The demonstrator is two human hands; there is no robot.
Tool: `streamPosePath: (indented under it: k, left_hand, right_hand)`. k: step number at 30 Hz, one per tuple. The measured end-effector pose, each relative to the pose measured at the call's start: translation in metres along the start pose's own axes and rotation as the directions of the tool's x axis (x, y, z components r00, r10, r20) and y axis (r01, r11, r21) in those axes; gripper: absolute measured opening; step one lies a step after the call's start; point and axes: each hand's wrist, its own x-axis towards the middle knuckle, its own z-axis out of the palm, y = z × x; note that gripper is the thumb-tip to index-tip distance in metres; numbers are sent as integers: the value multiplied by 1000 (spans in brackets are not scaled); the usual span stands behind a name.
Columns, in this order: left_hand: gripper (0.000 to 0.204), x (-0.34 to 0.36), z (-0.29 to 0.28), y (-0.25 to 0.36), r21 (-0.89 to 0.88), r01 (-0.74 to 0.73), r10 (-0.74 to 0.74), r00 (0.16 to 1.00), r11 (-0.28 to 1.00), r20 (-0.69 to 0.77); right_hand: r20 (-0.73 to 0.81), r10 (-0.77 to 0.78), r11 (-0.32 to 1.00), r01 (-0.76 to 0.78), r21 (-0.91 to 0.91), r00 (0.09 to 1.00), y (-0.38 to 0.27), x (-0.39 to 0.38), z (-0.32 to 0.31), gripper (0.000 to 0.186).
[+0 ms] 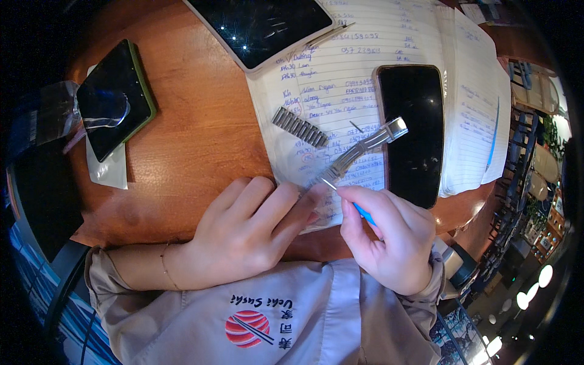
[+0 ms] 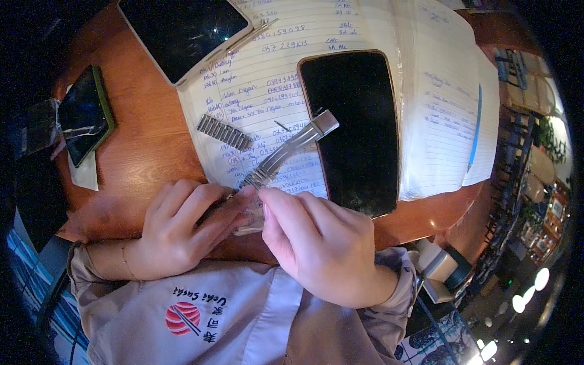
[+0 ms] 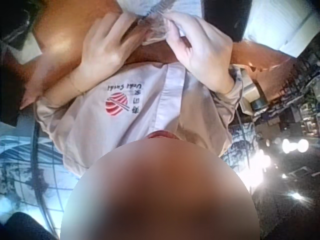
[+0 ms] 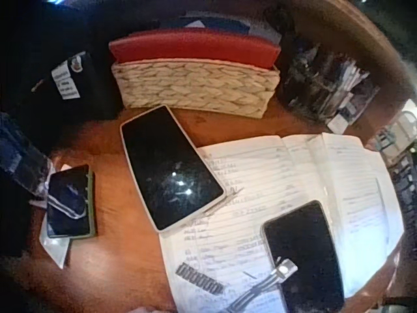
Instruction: The person uses a small screwdriver to remove a pin from a metal watch band, then reinserts the pin to reassemble the band. They handle the band and pin repeatedly, testing the clasp and alignment.
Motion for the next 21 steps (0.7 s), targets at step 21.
streamPosePath:
  k: [21]
  left_hand:
    - [38, 4, -1, -1, -8, -21, 22, 997, 1000, 75]
  right_hand:
    - [32, 274, 950, -276, 144, 961, -15, -5, 10, 10]
